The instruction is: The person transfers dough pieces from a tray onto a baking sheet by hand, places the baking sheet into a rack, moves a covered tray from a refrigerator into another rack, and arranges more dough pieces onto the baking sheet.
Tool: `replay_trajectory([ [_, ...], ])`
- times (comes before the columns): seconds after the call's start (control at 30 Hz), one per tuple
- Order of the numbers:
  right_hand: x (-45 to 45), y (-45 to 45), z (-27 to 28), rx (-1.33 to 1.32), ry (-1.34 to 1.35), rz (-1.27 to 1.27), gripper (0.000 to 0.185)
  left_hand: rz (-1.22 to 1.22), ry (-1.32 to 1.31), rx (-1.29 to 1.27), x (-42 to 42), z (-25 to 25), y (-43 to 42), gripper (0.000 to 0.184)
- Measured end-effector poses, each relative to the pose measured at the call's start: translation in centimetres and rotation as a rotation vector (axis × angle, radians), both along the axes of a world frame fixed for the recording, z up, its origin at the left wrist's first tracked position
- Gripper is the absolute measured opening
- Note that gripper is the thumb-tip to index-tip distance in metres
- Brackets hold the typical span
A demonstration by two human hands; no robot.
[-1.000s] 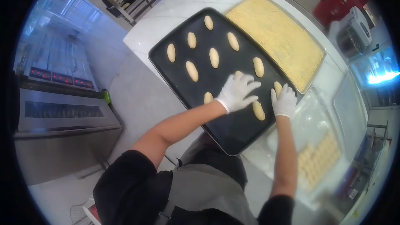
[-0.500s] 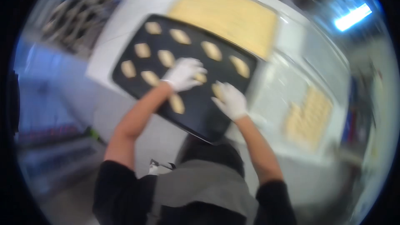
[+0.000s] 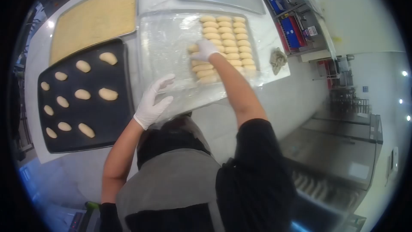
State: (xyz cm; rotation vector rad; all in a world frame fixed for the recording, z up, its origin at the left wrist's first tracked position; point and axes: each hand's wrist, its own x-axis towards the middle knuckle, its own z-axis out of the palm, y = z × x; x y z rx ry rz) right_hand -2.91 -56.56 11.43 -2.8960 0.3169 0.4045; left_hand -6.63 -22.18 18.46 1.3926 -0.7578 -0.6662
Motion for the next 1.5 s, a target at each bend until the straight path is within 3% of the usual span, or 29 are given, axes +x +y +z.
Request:
replay_trajectory([
  [0.07, 1.1, -0.1, 0.8, -0.050, 0.087, 0.039, 0.067, 0.083, -0.001, 0.065, -0.7, -0.4, -3.8, 0.068],
  [0.2, 0.4, -0.4, -0.9, 0.003, -0.077, 0.053, 0.063, 0.265, 0.081, 0.212, -1.1, -3.6, -9.9, 0.074],
  [0.27, -2.5, -0.5, -1.3, 0.156, -0.356, 0.076, 0.055, 0.354, 0.108, 0.265, -0.7, -6.6, -12.9, 0.076],
  [0.33, -4.5, 0.4, -2.0, 0.259, -0.493, 0.109, 0.051, 0.444, 0.184, 0.086, -0.7, -9.7, -15.9, 0.082],
  [0.37, -4.7, 1.0, -2.2, 0.532, -0.740, -0.202, 0.045, 0.444, 0.047, 0.097, -0.5, -10.0, -17.1, 0.081],
  [0.43, -6.4, 2.3, -2.1, 1.243, -0.832, -0.764, 0.035, 0.413, -0.183, 0.196, -0.5, -9.5, -18.9, 0.076],
  [0.47, -7.8, 2.3, -1.4, 1.668, -0.624, -0.987, 0.031, 0.396, -0.277, 0.288, -0.6, -8.6, -19.4, 0.073],
  [0.5, -8.9, 1.5, -1.5, 1.861, -0.476, -0.856, 0.036, 0.335, 0.004, 0.099, -0.9, -9.9, -20.5, 0.070],
  [0.53, -9.9, 0.1, -2.8, 1.808, -0.411, -0.722, 0.038, 0.365, 0.087, 0.057, -1.6, -9.5, -20.6, 0.070],
  [0.6, -11.7, 2.1, -0.2, 1.387, -0.685, -0.409, 0.045, 0.252, 0.231, -0.193, -2.4, -6.8, -19.6, 0.069],
  [0.67, -12.7, 4.6, 4.7, 1.443, -0.767, -0.338, 0.050, 0.347, 0.228, -0.096, -3.9, -1.7, -16.0, 0.069],
  [0.73, -13.1, 4.8, 5.8, 0.680, -0.482, 0.308, 0.055, 0.393, 0.218, -0.033, -5.1, 0.2, -13.7, 0.068],
  [0.83, -13.5, 8.8, 6.3, 0.652, -0.431, 0.438, 0.047, 0.640, 0.301, 0.118, -7.2, 1.1, -8.0, 0.055],
  [0.87, -13.5, 9.9, 6.2, 0.652, -0.432, 0.453, 0.047, 0.778, 0.338, 0.164, -7.8, 1.7, -5.9, 0.048],
  [0.93, -13.3, 12.3, 5.4, 0.899, -0.492, 0.377, 0.035, 1.177, -0.025, 0.408, -7.4, 2.1, -0.1, 0.036],
  [1.0, -13.0, 14.4, 4.5, 1.012, -0.526, 0.345, 0.030, 1.390, -0.011, 0.454, -5.9, 0.7, 6.6, 0.035],
  [1.03, -12.9, 15.5, 3.9, 1.031, -0.419, 0.301, 0.026, 1.393, -0.015, 0.439, -5.1, -1.0, 9.4, 0.035],
  [1.1, -12.8, 17.9, 3.4, 1.060, -0.203, 0.193, 0.018, 1.427, -0.154, 0.787, -3.8, -4.3, 13.7, 0.041],
  [1.13, -12.7, 19.4, 3.5, 1.049, -0.217, 0.183, 0.018, 1.415, -0.159, 0.771, -3.3, -4.0, 14.5, 0.041],
  [1.23, -11.5, 24.4, 3.8, 0.897, -0.167, 0.168, 0.020, 1.043, -0.159, 1.154, -2.9, -3.9, 15.2, 0.046],
  [1.37, -10.2, 31.3, 2.3, 0.646, -0.260, 0.058, 0.036, 1.064, -0.306, 1.099, -3.4, -1.3, 19.0, 0.046],
  [1.4, -10.2, 32.7, 1.9, 0.648, -0.265, 0.058, 0.036, 1.199, -0.475, 0.874, -3.3, -0.2, 22.1, 0.047],
  [1.43, -10.2, 33.5, 1.4, 0.462, -0.210, 0.018, 0.043, 1.323, -0.644, 0.635, -2.9, 0.5, 25.6, 0.048],
  [1.5, -10.2, 34.7, 0.8, 0.250, -0.170, -0.066, 0.053, 1.470, -0.577, 0.621, -0.3, 0.2, 35.9, 0.050],
])
